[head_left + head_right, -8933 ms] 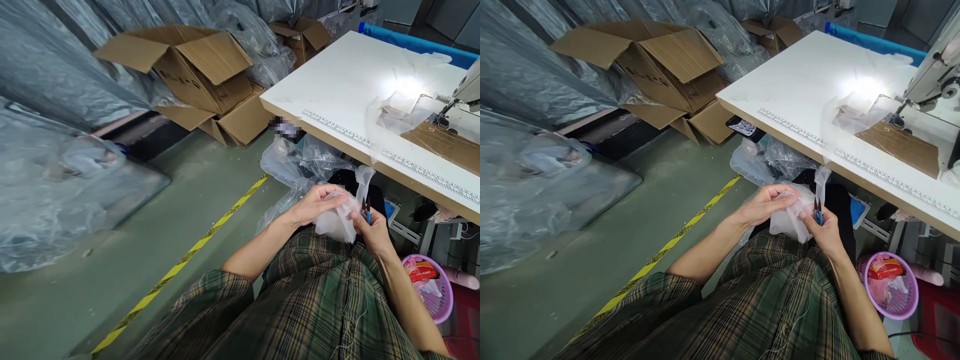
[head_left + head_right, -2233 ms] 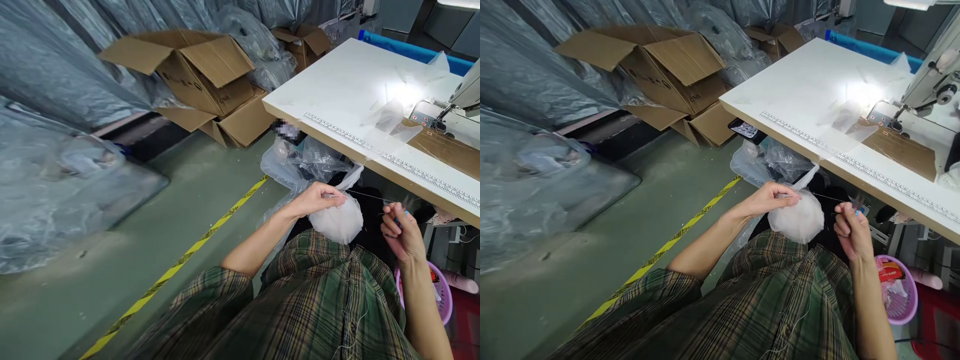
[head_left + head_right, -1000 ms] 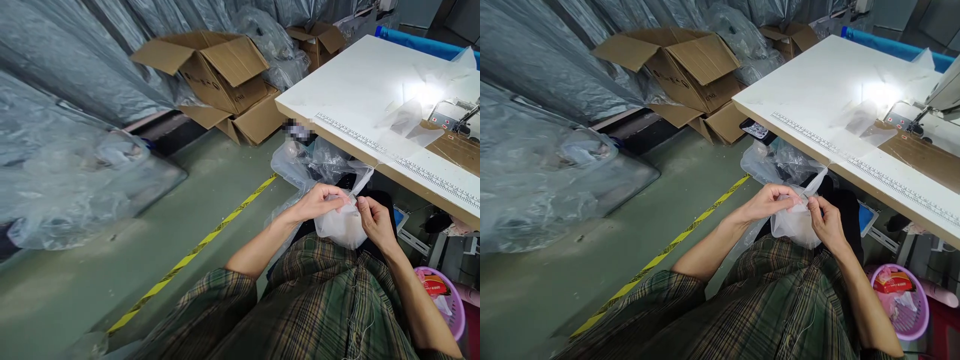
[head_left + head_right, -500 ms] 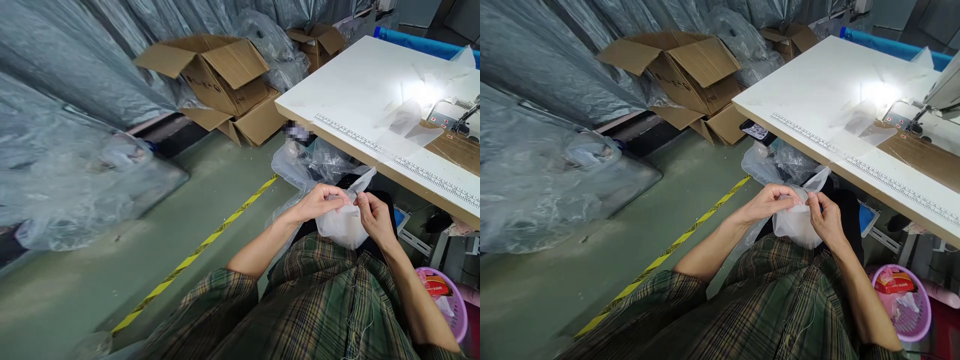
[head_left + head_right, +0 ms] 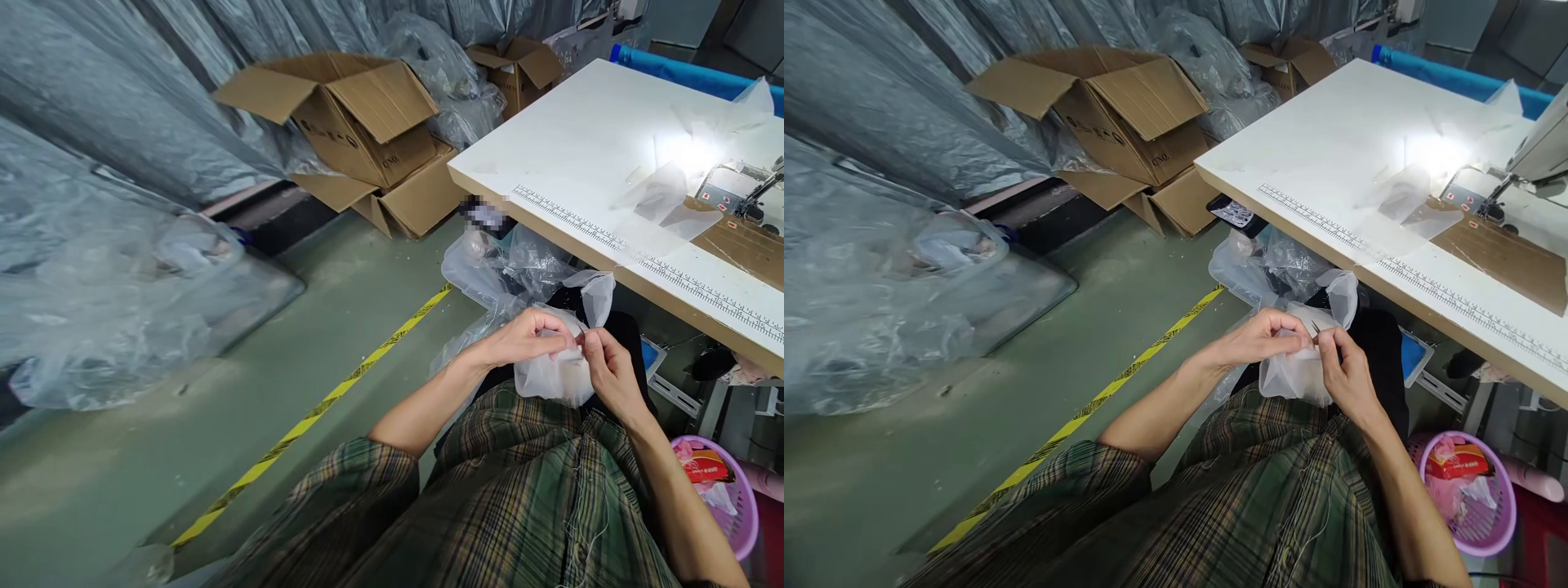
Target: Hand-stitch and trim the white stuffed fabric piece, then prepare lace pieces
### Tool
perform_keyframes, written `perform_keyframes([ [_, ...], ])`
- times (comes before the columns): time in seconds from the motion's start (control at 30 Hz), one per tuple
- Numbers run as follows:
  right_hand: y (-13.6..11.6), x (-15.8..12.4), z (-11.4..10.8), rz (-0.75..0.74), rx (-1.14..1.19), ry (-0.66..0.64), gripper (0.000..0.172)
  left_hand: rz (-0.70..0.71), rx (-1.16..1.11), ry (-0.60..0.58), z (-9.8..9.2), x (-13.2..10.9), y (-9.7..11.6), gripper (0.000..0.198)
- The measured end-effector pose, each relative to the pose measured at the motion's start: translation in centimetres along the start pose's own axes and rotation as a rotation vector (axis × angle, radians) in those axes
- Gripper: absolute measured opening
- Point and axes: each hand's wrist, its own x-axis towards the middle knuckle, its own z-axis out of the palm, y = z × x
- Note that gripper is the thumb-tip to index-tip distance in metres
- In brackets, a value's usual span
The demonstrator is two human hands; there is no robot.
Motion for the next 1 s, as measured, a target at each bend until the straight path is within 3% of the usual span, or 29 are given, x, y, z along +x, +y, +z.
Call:
perform_keyframes([
  [0.13,1.2,-1.6,-0.1,0.079,0.137,-0.051,0.044,0.029,0.061,-0.077,0.9,0.6,-1.3,0.019],
  [0.2,2.4,-2.3,-0.4,0.162,0.124,-0.028,0.047,0.106,0.182,0.021,1.2,1.2,-2.2,0.014],
  [0.33,4.9,-3.2,-1.1,0.258,-0.037,0.12,0.053,0.272,0.326,0.335,0.8,3.0,-3.8,0.02],
  [0.43,5.6,-3.3,-1.7,0.25,-0.149,0.204,0.054,0.212,0.213,0.484,0.2,4.9,-4.3,0.022],
  [0.57,4.1,-2.4,-2.4,0.174,-0.143,0.288,0.052,0.042,-0.113,0.441,0.5,7.4,-4.0,0.036],
  [0.63,2.7,-1.5,-2.6,0.104,-0.131,0.323,0.049,0.03,-0.191,0.433,1.3,7.9,-3.7,0.032],
  [0.7,1.3,-0.3,-2.7,0.041,-0.12,0.352,0.047,0.112,-0.108,0.492,2.2,7.7,-3.4,0.025],
  [0.8,-0.7,1.7,-2.3,0.006,-0.091,0.369,0.048,0.372,0.276,0.606,3.3,5.9,-2.9,0.02],
  [0.9,-1.9,2.9,-1.7,0.029,-0.052,0.359,0.046,0.627,0.605,0.557,3.4,3.6,-2.0,0.015],
  [1.0,-2.7,2.6,-1.1,-0.004,-0.009,0.334,0.039,0.725,0.634,0.541,2.1,1.9,-0.9,0.012],
])
